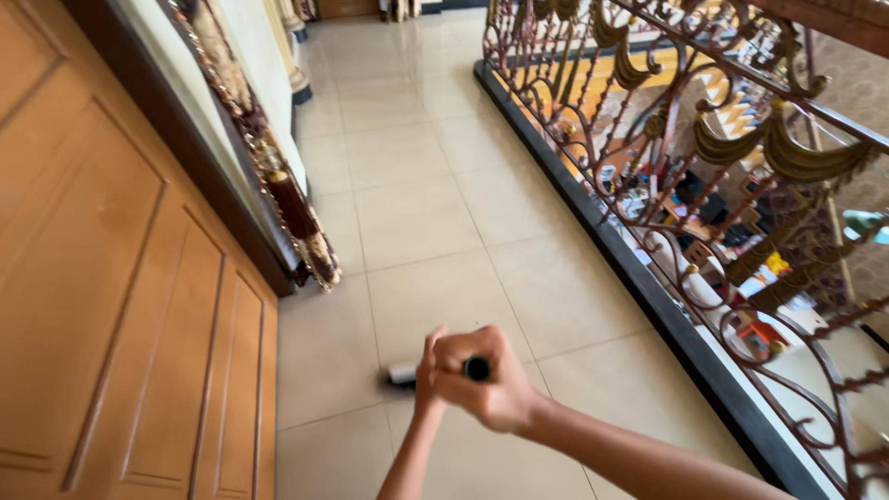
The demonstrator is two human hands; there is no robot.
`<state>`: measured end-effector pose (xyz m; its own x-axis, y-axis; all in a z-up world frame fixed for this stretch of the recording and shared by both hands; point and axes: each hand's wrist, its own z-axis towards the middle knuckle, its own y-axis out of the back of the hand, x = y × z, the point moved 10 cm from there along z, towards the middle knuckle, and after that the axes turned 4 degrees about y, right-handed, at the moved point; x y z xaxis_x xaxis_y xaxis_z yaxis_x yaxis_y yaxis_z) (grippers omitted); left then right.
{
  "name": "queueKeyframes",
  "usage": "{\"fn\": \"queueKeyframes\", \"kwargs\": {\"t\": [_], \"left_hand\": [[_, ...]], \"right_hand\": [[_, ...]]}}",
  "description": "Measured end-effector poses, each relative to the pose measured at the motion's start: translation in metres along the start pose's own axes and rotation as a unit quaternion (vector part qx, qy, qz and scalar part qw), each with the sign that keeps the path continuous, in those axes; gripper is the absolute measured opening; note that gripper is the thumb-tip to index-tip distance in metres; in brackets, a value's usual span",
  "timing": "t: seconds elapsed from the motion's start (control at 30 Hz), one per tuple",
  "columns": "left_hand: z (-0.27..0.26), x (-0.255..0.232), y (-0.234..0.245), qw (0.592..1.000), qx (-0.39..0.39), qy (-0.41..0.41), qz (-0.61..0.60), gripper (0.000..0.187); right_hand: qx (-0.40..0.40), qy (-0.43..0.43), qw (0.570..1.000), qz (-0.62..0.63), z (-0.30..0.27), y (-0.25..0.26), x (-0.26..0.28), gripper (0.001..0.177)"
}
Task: The person sweeps the tiled floor of a hallway using a broom.
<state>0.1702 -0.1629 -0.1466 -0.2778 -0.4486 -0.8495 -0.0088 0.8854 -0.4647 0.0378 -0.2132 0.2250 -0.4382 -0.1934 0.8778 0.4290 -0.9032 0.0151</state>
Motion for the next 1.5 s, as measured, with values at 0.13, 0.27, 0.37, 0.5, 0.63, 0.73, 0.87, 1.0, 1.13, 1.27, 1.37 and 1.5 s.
{"fn": "queueKeyframes", "kwargs": {"t": [0.13, 0.27, 0.37, 0.5, 0.63, 0.73, 0.87, 1.0, 1.13, 1.27, 1.37, 1.5], "left_hand": [[-0.015, -0.085, -0.059, 0.898, -0.046, -0.126, 0.419, 0.044], [-0.061, -0.139, -0.142, 0.881, 0.048, -0.141, 0.449, 0.054], [-0.091, -0.131, -0.169, 0.874, 0.118, -0.059, 0.467, 0.056], [-0.126, -0.071, -0.175, 0.882, 0.202, 0.058, 0.422, 0.053], [-0.108, -0.029, -0.169, 0.858, 0.228, 0.041, 0.459, 0.055], [-0.078, -0.02, -0.157, 0.825, 0.185, -0.051, 0.532, 0.056], [-0.034, -0.021, -0.149, 0.814, 0.115, -0.086, 0.563, 0.048], [-0.019, -0.012, -0.161, 0.819, 0.097, -0.024, 0.566, 0.05], [-0.052, -0.05, -0.235, 0.792, 0.168, -0.182, 0.558, 0.048], [-0.102, -0.04, -0.274, 0.821, 0.259, -0.046, 0.507, 0.062], [-0.148, -0.008, -0.292, 0.797, 0.427, 0.07, 0.422, 0.068], [-0.158, 0.033, -0.283, 0.758, 0.462, 0.083, 0.454, 0.078]], "right_hand": [[-0.066, -0.003, 0.989, -0.13, 0.01, 0.05, 0.034, 0.03], [-0.139, 0.124, 0.976, -0.115, 0.036, 0.101, 0.125, 0.02], [-0.16, 0.064, 0.974, 0.147, 0.046, 0.114, 0.135, 0.032], [-0.271, 0.003, 0.962, 0.044, 0.032, 0.122, 0.106, 0.018], [-0.199, -0.049, 0.977, 0.066, 0.007, 0.115, 0.072, 0.033], [-0.173, 0.005, 0.984, 0.047, -0.021, 0.115, 0.055, 0.025], [-0.112, 0.01, 0.993, -0.047, -0.051, 0.109, 0.033, 0.033], [-0.158, -0.039, 0.983, -0.079, -0.062, 0.137, 0.036, 0.031], [-0.156, 0.146, 0.969, -0.125, -0.051, 0.161, 0.138, 0.019], [-0.201, 0.07, 0.976, 0.048, -0.04, 0.187, 0.16, 0.031], [-0.242, 0.014, 0.969, 0.038, -0.045, 0.19, 0.138, 0.026], [-0.205, -0.003, 0.977, 0.059, -0.06, 0.179, 0.106, 0.031]]}}
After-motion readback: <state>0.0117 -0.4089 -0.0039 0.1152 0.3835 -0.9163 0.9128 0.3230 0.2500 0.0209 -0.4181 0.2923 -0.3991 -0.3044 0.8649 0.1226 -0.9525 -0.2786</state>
